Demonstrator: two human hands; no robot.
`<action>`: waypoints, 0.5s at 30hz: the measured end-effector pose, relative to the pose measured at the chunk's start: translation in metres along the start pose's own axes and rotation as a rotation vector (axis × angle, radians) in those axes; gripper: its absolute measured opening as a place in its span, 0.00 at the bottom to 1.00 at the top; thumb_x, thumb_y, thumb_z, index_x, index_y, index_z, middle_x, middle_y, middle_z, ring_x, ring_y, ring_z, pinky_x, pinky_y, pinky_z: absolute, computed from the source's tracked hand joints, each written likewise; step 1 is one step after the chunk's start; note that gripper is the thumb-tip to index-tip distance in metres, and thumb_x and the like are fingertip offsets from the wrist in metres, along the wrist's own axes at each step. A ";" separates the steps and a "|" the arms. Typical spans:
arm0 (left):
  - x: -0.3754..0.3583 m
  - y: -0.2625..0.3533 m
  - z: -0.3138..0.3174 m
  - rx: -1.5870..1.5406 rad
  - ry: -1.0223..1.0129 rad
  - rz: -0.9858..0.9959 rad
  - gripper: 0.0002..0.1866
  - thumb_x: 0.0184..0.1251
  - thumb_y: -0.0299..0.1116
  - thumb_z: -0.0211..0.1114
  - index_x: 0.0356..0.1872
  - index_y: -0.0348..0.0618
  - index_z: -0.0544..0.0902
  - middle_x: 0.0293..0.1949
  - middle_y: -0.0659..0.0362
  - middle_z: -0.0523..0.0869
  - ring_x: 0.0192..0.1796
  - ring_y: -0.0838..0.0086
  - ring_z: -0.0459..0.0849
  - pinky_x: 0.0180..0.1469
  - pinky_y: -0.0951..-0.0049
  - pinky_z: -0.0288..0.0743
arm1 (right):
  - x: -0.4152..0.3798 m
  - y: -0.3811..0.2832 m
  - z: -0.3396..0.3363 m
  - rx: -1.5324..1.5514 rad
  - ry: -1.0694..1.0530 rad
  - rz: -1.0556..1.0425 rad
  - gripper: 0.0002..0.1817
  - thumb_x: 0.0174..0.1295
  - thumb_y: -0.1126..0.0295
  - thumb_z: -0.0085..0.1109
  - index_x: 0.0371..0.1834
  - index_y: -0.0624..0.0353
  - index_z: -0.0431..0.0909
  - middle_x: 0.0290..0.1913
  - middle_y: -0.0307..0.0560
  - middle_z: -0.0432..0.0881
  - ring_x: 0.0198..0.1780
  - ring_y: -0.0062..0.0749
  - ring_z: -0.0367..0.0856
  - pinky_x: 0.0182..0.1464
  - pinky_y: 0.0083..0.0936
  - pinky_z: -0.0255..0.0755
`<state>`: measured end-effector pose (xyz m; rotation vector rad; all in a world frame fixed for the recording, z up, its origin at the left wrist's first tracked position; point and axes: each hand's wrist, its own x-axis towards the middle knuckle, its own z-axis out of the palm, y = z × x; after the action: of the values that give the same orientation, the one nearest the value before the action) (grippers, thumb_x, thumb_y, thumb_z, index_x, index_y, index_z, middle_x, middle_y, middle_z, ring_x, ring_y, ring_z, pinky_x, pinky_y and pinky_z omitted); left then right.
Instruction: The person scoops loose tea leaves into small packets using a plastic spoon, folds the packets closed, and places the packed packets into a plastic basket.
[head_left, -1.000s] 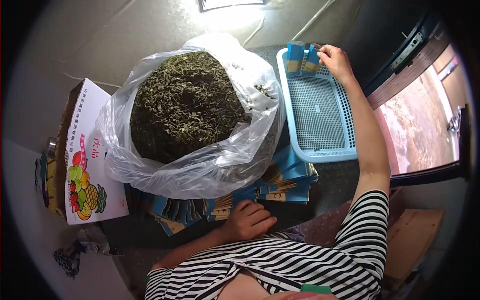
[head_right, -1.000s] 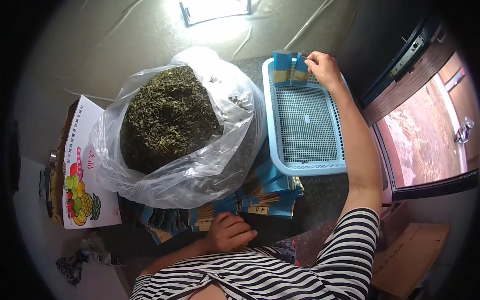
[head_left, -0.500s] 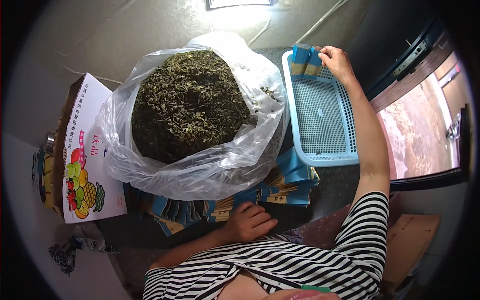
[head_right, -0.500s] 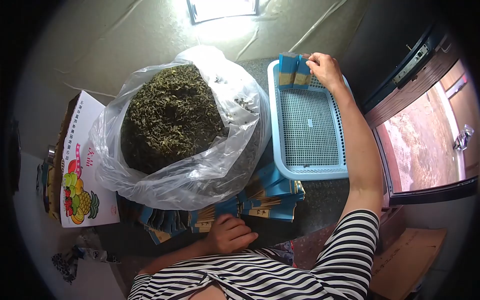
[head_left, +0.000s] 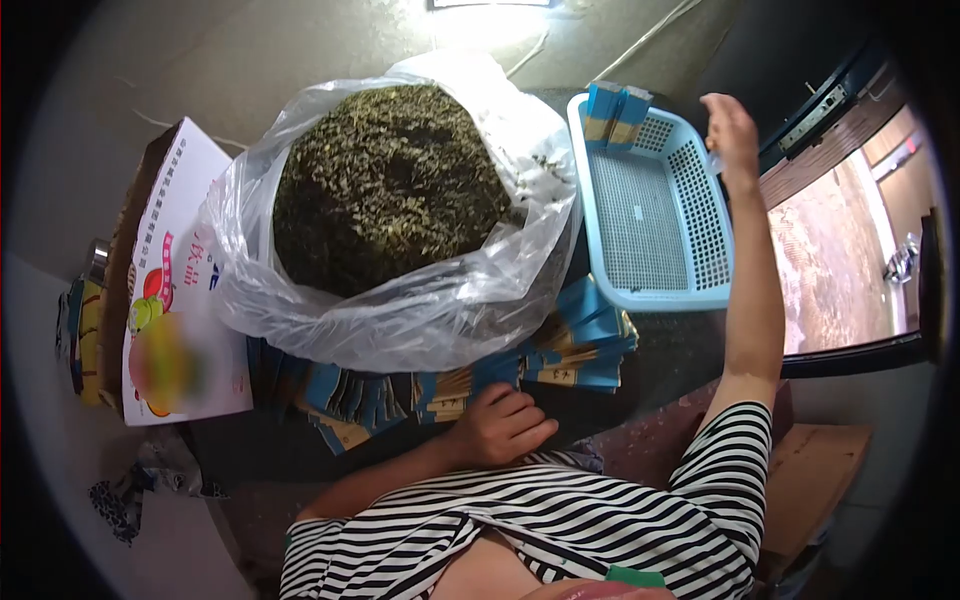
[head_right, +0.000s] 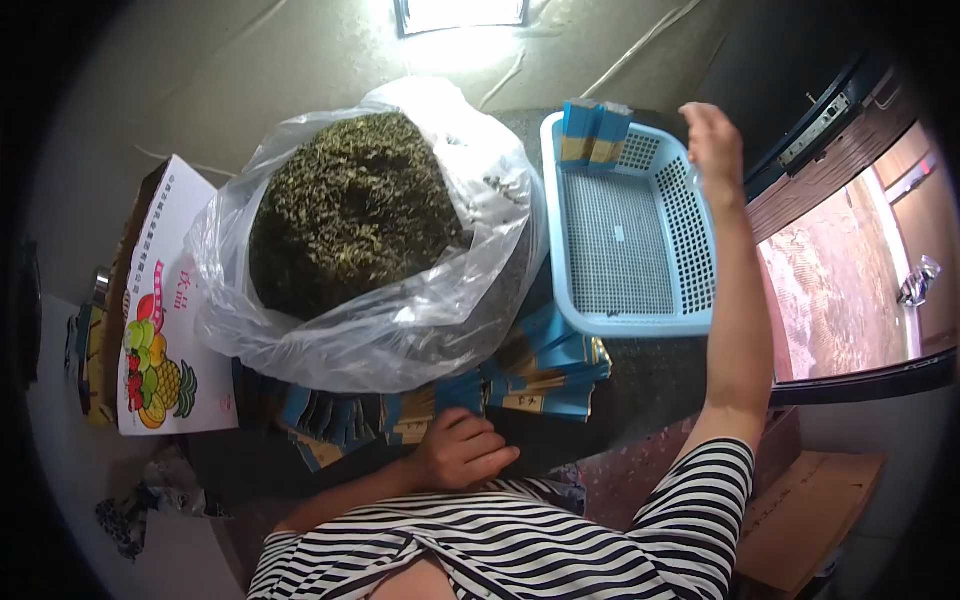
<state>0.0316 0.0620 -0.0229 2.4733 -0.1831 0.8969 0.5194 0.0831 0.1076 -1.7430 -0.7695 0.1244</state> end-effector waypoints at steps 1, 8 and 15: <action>-0.004 -0.002 0.004 0.038 0.008 0.032 0.14 0.52 0.33 0.71 0.42 0.48 0.88 0.36 0.64 0.86 0.41 0.70 0.84 0.48 0.66 0.73 | -0.016 -0.014 -0.009 0.172 -0.013 0.010 0.14 0.73 0.60 0.59 0.46 0.62 0.83 0.21 0.33 0.69 0.24 0.19 0.69 0.31 0.24 0.69; -0.006 0.005 0.001 0.044 0.006 0.051 0.17 0.48 0.35 0.65 0.43 0.46 0.86 0.37 0.62 0.84 0.41 0.68 0.83 0.48 0.64 0.73 | -0.201 -0.059 -0.009 0.613 -0.343 0.024 0.22 0.81 0.55 0.44 0.42 0.63 0.77 0.28 0.38 0.67 0.31 0.20 0.65 0.36 0.19 0.62; -0.020 0.026 -0.020 0.054 0.091 -0.045 0.12 0.46 0.31 0.72 0.36 0.45 0.87 0.31 0.63 0.84 0.37 0.69 0.84 0.41 0.68 0.75 | -0.325 -0.046 0.032 0.456 -0.346 0.327 0.22 0.80 0.54 0.47 0.42 0.63 0.81 0.23 0.35 0.74 0.22 0.14 0.65 0.27 0.15 0.59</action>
<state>-0.0030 0.0492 -0.0119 2.4695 -0.0729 1.0050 0.2320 -0.0645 0.0405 -1.4071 -0.6314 0.7796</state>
